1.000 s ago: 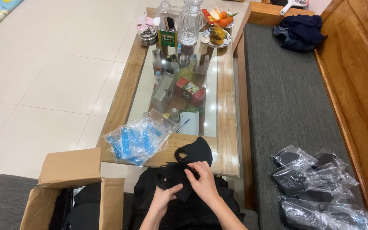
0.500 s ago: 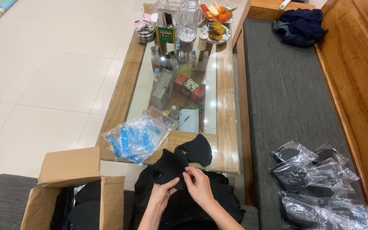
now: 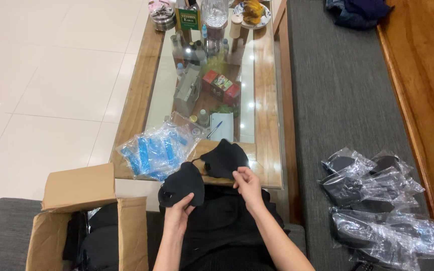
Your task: Packing black fabric face masks into a cardboard box
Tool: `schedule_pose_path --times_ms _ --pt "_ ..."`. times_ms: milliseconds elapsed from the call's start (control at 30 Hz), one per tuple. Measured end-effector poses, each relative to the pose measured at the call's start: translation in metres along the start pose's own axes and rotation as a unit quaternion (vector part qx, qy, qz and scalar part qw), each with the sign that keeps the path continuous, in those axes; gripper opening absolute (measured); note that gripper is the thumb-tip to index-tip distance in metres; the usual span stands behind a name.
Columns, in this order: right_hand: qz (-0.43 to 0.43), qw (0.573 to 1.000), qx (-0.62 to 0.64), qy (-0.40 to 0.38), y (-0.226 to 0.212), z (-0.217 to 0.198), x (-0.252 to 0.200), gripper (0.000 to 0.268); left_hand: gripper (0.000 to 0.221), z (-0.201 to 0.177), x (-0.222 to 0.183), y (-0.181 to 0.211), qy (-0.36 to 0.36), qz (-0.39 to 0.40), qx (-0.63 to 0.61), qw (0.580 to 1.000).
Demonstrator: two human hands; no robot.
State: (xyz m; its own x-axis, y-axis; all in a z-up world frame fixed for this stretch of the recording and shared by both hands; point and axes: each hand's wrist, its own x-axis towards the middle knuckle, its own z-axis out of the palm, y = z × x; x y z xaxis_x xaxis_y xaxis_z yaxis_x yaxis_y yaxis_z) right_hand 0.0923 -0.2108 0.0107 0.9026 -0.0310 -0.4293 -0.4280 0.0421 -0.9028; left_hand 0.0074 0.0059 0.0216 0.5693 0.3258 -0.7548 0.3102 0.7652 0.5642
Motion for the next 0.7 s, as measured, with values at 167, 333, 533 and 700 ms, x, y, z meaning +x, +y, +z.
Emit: schedule_pose_path --times_ms 167,333,533,700 --pt "0.037 0.994 -0.078 0.064 0.001 -0.011 0.015 0.026 0.065 -0.001 0.001 -0.002 0.006 -0.012 -0.005 1.000" --pt "0.021 0.991 -0.095 0.095 0.003 -0.016 0.017 0.017 0.055 -0.010 0.018 -0.021 -0.010 -0.005 -0.004 1.000" --pt "-0.043 0.934 -0.334 0.119 -0.006 -0.016 0.007 0.034 0.066 0.008 -0.002 -0.010 0.000 -0.035 0.009 0.999" --pt "-0.139 0.888 -0.430 0.085 0.006 -0.017 0.013 0.046 0.063 -0.003 0.024 -0.036 -0.031 -0.013 -0.005 0.999"
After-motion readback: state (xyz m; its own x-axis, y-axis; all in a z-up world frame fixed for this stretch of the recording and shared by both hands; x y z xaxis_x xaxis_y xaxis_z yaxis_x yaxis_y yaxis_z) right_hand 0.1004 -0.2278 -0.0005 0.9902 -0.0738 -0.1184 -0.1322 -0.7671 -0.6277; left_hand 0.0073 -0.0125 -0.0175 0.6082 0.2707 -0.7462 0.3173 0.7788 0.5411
